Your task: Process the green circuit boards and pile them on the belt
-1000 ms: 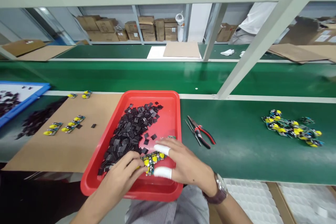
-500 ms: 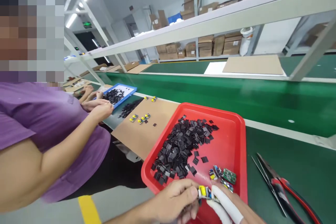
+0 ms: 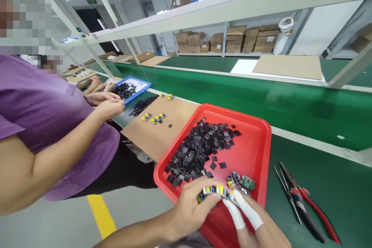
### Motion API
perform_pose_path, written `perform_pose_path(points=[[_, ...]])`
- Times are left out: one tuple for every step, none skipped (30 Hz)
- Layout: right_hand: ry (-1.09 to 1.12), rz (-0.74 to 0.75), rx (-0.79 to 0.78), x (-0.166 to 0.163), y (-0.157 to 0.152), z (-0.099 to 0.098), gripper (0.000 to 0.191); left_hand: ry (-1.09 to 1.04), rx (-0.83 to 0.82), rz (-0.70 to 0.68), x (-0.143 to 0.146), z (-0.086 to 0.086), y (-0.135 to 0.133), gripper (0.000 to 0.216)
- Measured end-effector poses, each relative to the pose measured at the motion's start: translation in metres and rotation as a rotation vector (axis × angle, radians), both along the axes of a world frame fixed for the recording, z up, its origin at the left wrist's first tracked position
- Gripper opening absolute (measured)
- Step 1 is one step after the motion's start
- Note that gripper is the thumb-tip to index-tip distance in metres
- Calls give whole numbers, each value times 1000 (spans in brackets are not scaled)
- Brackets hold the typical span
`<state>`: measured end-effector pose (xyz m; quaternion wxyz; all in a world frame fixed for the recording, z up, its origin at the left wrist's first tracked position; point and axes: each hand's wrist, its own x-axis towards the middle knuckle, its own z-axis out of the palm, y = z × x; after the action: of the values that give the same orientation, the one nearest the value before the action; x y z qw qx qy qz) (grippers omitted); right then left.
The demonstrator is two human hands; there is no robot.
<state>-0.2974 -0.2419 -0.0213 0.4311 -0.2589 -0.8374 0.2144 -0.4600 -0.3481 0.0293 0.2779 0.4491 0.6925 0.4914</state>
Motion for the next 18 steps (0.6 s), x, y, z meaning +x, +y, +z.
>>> perform_pose_path(points=[[16, -27, 38, -3, -2, 2, 32, 30, 46, 70, 3, -4, 3, 29], [33, -40, 65, -7, -3, 3, 31, 61, 78, 125, 6, -8, 4, 28], [42, -34, 73, -9, -2, 4, 28, 84, 83, 148, 6, -11, 5, 28], [45, -7, 64, -11, 1, 4, 26, 105, 56, 137, 5, -14, 5, 28], [40, 31, 42, -11, 5, 2, 23, 127, -1, 102, 2, -17, 4, 29], [25, 74, 8, -9, 10, 1, 22, 152, -75, 35, -3, -19, 4, 32], [12, 107, -37, -6, 15, -1, 21, 179, -142, -49, -8, -19, 3, 38], [3, 137, -88, -2, 19, -3, 22, 203, -193, -134, -14, -19, 3, 46], [1, 164, -139, 3, 22, -4, 24, 229, -222, -198, -18, -18, 3, 54], [0, 186, -190, 7, 24, -4, 26, 254, -230, -238, -21, -16, 4, 59], [-7, 210, -239, 11, 25, -4, 28, 279, -218, -261, -22, -13, 5, 62], [-16, 240, -281, 14, 25, -2, 31, 304, -189, -276, -22, -10, 6, 61], [-28, 273, -315, 16, 24, 0, 32, 328, -150, -292, -21, -7, 7, 58], [-40, 306, -340, 16, 23, 3, 33, 345, -110, -318, -18, -5, 9, 54], [-48, 336, -354, 15, 21, 6, 35, 356, -73, -344, -15, -4, 10, 50], [-46, 353, -359, 13, 18, 9, 36, 363, -34, -357, -12, -5, 12, 45], [-37, 354, -351, 10, 15, 11, 38, 372, 11, -344, -8, -7, 13, 42], [-19, 330, -325, 7, 12, 11, 39, 385, 62, -306, -4, -11, 13, 38]])
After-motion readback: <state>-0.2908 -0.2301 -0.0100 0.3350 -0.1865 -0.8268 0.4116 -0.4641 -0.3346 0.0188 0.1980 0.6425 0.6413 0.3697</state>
